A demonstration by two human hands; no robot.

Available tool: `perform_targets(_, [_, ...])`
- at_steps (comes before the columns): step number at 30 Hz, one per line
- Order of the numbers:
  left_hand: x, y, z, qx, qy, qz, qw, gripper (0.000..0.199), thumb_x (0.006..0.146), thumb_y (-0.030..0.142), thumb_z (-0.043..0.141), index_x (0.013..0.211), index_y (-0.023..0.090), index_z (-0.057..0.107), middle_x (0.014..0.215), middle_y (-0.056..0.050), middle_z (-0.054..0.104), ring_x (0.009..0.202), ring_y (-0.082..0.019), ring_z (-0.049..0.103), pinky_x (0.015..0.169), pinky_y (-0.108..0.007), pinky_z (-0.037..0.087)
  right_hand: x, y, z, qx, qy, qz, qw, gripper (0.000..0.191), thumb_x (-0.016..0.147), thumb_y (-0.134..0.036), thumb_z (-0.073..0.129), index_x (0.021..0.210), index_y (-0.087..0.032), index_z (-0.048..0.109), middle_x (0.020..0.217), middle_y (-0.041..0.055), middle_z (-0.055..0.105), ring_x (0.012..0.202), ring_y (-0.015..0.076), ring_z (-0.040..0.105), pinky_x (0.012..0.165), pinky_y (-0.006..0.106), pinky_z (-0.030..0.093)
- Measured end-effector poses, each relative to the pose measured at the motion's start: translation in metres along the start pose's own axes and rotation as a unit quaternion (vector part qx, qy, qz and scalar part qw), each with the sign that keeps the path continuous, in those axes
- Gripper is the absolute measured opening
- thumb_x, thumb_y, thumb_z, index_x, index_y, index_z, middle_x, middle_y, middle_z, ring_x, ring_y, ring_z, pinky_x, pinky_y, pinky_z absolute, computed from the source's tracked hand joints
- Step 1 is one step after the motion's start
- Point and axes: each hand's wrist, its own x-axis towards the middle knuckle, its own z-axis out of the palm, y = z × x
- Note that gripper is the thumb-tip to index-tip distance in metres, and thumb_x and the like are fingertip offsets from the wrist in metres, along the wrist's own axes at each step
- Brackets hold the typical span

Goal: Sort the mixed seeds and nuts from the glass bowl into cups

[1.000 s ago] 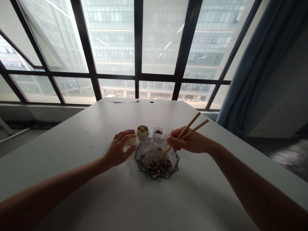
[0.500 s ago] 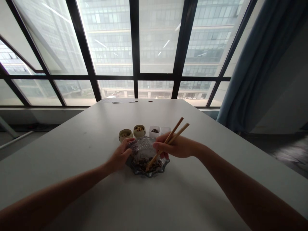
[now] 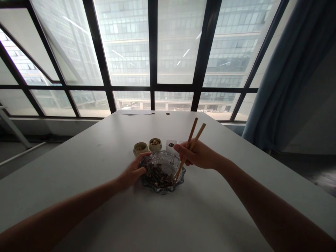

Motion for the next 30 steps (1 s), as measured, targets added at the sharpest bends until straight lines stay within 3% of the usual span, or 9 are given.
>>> perform_targets(4, [0.004,-0.006,0.001,-0.047,0.023,-0.016,0.998,0.051,0.072,0.023,0.06,0.123,0.02,0.06,0.119,-0.009,0.073,0.108,-0.029,0.068,0.093,-0.042,0.056,0.003,0.005,0.013,0.01,-0.053,0.02,0.998,0.057,0.093,-0.065,0.051,0.068,-0.016,0.063,0.055,0.0028,0.063,0.048,0.0131,0.06,0.046,0.022,0.048])
perform_targets(10, [0.006,-0.008,0.002,-0.164,0.045,-0.087,0.982,0.056,0.071,0.033,0.08,0.12,0.014,0.061,0.103,-0.011,0.079,0.088,-0.025,0.074,0.08,-0.036,0.056,0.008,0.008,0.031,-0.005,-0.022,-0.029,0.999,0.053,0.094,-0.061,0.054,0.07,-0.015,0.064,0.06,0.0047,0.066,0.051,0.0123,0.059,0.045,0.021,0.044])
perform_targets(15, [0.007,-0.007,0.002,-0.164,0.058,-0.09,0.981,0.056,0.069,0.046,0.085,0.111,0.012,0.068,0.106,-0.013,0.08,0.098,-0.029,0.074,0.089,-0.041,0.056,0.008,0.009,0.033,-0.01,0.069,-0.056,0.996,0.053,0.098,-0.058,0.05,0.07,-0.015,0.066,0.061,0.0061,0.067,0.05,0.0123,0.058,0.044,0.021,0.042])
perform_targets(18, [0.005,-0.006,0.0,-0.155,0.024,-0.083,0.984,0.059,0.073,0.046,0.082,0.119,0.012,0.069,0.116,-0.014,0.077,0.11,-0.031,0.07,0.098,-0.043,0.052,0.009,0.01,0.04,-0.006,0.106,-0.066,0.992,0.051,0.097,-0.056,0.053,0.069,-0.016,0.066,0.058,0.0044,0.064,0.049,0.0117,0.056,0.044,0.021,0.041])
perform_targets(22, [0.004,-0.009,-0.002,-0.148,-0.017,-0.068,0.986,0.065,0.075,0.037,0.079,0.133,0.014,0.063,0.127,-0.013,0.073,0.118,-0.032,0.065,0.103,-0.044,0.048,0.009,0.011,0.051,-0.003,0.074,-0.083,0.994,0.043,0.096,-0.048,0.057,0.07,-0.015,0.066,0.054,0.0015,0.061,0.047,0.01,0.052,0.044,0.02,0.037])
perform_targets(26, [0.006,-0.015,-0.001,-0.105,-0.011,-0.045,0.993,0.062,0.078,0.035,0.072,0.136,0.013,0.061,0.127,-0.013,0.072,0.117,-0.033,0.064,0.103,-0.044,0.048,0.008,0.012,0.048,0.003,0.023,-0.066,0.998,0.042,0.094,-0.046,0.06,0.067,-0.015,0.064,0.054,0.0024,0.062,0.045,0.0093,0.05,0.042,0.019,0.035])
perform_targets(30, [0.006,-0.017,0.0,-0.057,-0.002,-0.033,0.998,0.059,0.082,0.034,0.066,0.137,0.013,0.06,0.128,-0.013,0.07,0.118,-0.032,0.062,0.104,-0.044,0.047,0.008,0.012,0.041,0.013,0.048,-0.033,0.998,0.048,0.097,-0.052,0.054,0.068,-0.015,0.065,0.059,0.0056,0.067,0.048,0.0118,0.057,0.044,0.021,0.041])
